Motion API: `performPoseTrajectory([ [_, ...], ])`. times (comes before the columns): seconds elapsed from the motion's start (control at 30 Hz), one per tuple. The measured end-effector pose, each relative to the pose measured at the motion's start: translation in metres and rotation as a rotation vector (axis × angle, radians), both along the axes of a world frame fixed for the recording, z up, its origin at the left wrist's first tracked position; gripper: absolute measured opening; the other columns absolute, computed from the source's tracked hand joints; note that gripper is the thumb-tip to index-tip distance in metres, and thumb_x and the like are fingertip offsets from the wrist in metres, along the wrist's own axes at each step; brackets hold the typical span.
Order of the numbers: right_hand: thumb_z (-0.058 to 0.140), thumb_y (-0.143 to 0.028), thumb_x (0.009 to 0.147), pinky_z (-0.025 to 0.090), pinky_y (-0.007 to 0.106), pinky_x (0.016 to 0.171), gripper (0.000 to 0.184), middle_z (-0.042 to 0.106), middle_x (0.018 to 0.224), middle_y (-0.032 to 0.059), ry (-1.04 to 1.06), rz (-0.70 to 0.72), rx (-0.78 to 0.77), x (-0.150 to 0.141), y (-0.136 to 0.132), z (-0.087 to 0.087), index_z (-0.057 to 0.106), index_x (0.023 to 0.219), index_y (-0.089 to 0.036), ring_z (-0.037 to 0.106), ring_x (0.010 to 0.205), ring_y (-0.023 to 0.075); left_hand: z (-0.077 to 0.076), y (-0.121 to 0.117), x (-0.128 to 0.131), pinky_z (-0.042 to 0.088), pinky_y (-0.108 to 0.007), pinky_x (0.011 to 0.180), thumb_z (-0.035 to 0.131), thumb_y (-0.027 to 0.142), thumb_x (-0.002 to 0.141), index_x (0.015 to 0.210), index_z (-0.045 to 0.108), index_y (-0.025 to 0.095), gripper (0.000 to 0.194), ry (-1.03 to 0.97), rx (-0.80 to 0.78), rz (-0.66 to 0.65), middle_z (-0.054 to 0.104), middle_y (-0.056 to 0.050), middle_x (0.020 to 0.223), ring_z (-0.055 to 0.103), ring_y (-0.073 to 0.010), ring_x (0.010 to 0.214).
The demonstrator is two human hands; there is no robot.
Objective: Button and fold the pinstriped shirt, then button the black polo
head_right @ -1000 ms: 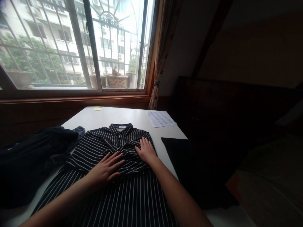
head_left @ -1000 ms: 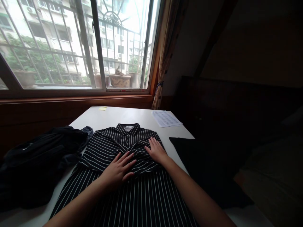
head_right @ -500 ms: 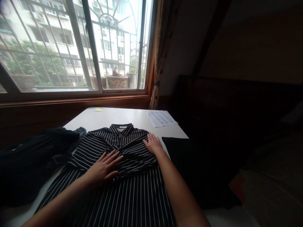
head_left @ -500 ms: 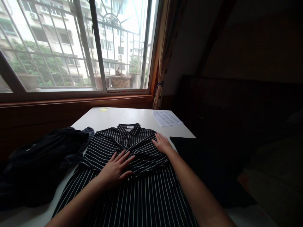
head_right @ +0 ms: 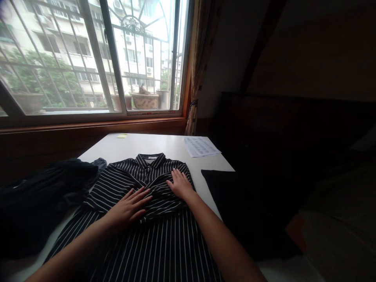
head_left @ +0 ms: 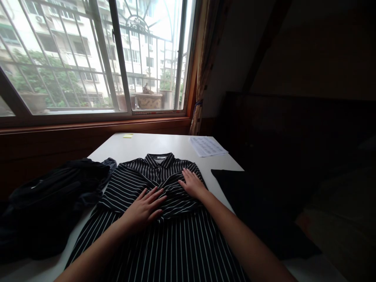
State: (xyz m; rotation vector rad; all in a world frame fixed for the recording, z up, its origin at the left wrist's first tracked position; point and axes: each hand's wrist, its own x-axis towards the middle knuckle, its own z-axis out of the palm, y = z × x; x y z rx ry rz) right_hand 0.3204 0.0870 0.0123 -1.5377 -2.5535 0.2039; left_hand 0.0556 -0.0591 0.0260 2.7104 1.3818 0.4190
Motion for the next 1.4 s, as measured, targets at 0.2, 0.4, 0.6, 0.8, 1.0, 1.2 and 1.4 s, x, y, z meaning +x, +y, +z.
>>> performPoseTrajectory([
  [0.2, 0.022, -0.06, 0.1, 0.008, 0.038, 0.122, 0.075, 0.016, 0.165, 0.0092, -0.018, -0.077, -0.025, 0.024, 0.027, 0.001, 0.025, 0.156, -0.011, 0.013, 0.152, 0.0216, -0.004, -0.001, -0.002, 0.019, -0.056, 0.121, 0.043, 0.048, 0.101, 0.152, 0.027, 0.041, 0.054, -0.024, 0.005, 0.004, 0.027, 0.002, 0.161, 0.025, -0.0274, 0.149],
  [0.4, 0.018, -0.061, 0.099, 0.007, 0.044, 0.122, 0.076, 0.01, 0.166, 0.0064, -0.049, -0.167, -0.029, 0.043, 0.044, -0.002, 0.019, 0.158, -0.013, 0.009, 0.153, 0.022, -0.002, -0.001, -0.002, 0.019, -0.054, 0.122, 0.039, 0.051, 0.102, 0.153, 0.025, 0.041, 0.054, 0.007, 0.012, 0.009, 0.026, 0.003, 0.162, 0.024, -0.0269, 0.149],
  [0.6, 0.017, -0.062, 0.098, 0.01, 0.049, 0.122, 0.077, 0.013, 0.165, 0.0061, -0.082, -0.197, -0.017, 0.045, 0.05, 0.0, 0.018, 0.158, -0.013, 0.012, 0.152, 0.0247, -0.003, -0.001, -0.001, 0.018, -0.054, 0.122, 0.032, 0.053, 0.102, 0.154, 0.019, 0.041, 0.055, 0.086, -0.002, 0.032, 0.02, 0.004, 0.163, 0.02, -0.0262, 0.15],
  [0.8, 0.022, -0.055, 0.1, 0.001, 0.047, 0.122, 0.073, 0.01, 0.166, 0.0091, -0.084, -0.131, 0.052, 0.031, 0.033, 0.013, 0.02, 0.158, -0.011, 0.008, 0.153, 0.026, 0.003, -0.004, 0.001, 0.02, -0.054, 0.122, 0.035, 0.052, 0.102, 0.157, 0.005, 0.037, 0.065, 0.04, -0.016, 0.057, 0.02, 0.002, 0.163, 0.021, -0.0248, 0.15],
  [1.0, 0.019, -0.064, 0.098, 0.008, 0.039, 0.123, 0.078, 0.016, 0.165, 0.0058, -0.059, 0.011, 0.034, 0.007, 0.0, 0.002, 0.024, 0.157, -0.013, 0.013, 0.152, 0.0204, 0.006, -0.007, 0.003, 0.018, -0.052, 0.123, 0.036, 0.051, 0.102, 0.157, 0.002, 0.034, 0.068, 0.007, -0.025, 0.066, 0.018, 0.0, 0.164, 0.021, -0.0237, 0.15],
  [1.2, 0.022, -0.064, 0.098, 0.008, 0.04, 0.123, 0.078, 0.02, 0.164, 0.0065, -0.018, -0.003, 0.027, 0.007, -0.001, -0.003, 0.026, 0.156, -0.012, 0.013, 0.152, 0.0207, -0.001, -0.002, -0.001, 0.021, -0.049, 0.123, 0.036, 0.052, 0.101, 0.158, 0.007, 0.029, 0.068, -0.062, 0.0, 0.161, 0.024, -0.005, 0.163, 0.026, -0.0229, 0.149],
  [1.4, 0.019, -0.059, 0.1, 0.009, 0.039, 0.122, 0.075, 0.026, 0.162, 0.0122, 0.034, -0.116, 0.069, 0.01, 0.0, -0.006, 0.032, 0.153, -0.008, 0.019, 0.15, 0.0232, -0.008, 0.02, -0.043, 0.027, -0.046, 0.12, 0.03, 0.042, 0.102, 0.148, 0.041, 0.014, 0.055, -0.033, 0.1, 0.605, 0.044, -0.011, 0.154, 0.032, -0.0253, 0.146],
])
